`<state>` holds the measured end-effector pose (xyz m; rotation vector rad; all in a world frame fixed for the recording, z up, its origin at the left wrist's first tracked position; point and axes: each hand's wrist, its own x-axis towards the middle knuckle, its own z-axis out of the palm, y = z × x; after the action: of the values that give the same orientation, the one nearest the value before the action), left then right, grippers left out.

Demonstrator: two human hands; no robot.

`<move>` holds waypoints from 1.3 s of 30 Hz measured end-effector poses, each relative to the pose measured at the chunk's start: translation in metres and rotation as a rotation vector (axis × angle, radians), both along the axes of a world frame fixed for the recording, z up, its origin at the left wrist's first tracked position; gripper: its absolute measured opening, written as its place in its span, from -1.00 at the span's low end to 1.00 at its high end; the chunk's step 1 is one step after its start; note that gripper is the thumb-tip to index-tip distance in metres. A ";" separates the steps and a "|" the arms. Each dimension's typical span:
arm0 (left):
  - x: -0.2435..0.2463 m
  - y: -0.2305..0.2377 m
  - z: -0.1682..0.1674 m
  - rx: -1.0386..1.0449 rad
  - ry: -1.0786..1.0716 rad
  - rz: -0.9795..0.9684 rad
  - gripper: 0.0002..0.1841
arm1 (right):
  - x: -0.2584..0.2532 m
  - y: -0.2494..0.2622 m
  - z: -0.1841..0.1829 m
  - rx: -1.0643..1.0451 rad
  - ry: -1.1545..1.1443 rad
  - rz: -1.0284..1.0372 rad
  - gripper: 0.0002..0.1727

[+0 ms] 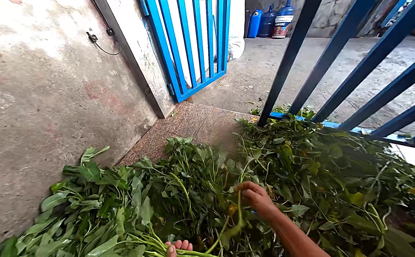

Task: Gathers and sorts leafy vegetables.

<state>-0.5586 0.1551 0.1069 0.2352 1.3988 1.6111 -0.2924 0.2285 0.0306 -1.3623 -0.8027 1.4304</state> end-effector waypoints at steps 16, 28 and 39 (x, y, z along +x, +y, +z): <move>0.032 -0.035 0.014 -0.034 0.124 -0.332 -0.82 | -0.083 -0.126 0.036 0.092 -0.353 -0.238 -0.77; 0.026 -0.042 -0.003 0.001 0.194 -0.397 -0.85 | -0.142 -0.142 0.042 0.398 -0.785 -0.133 -0.84; 0.011 -0.038 0.006 -0.121 -0.014 -0.365 -0.86 | -0.131 -0.162 0.072 0.122 -1.010 0.489 -0.56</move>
<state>-0.5476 0.1169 0.1127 0.3831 1.3474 1.2227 -0.4235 0.0667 0.1029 -1.8680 -1.9380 0.9248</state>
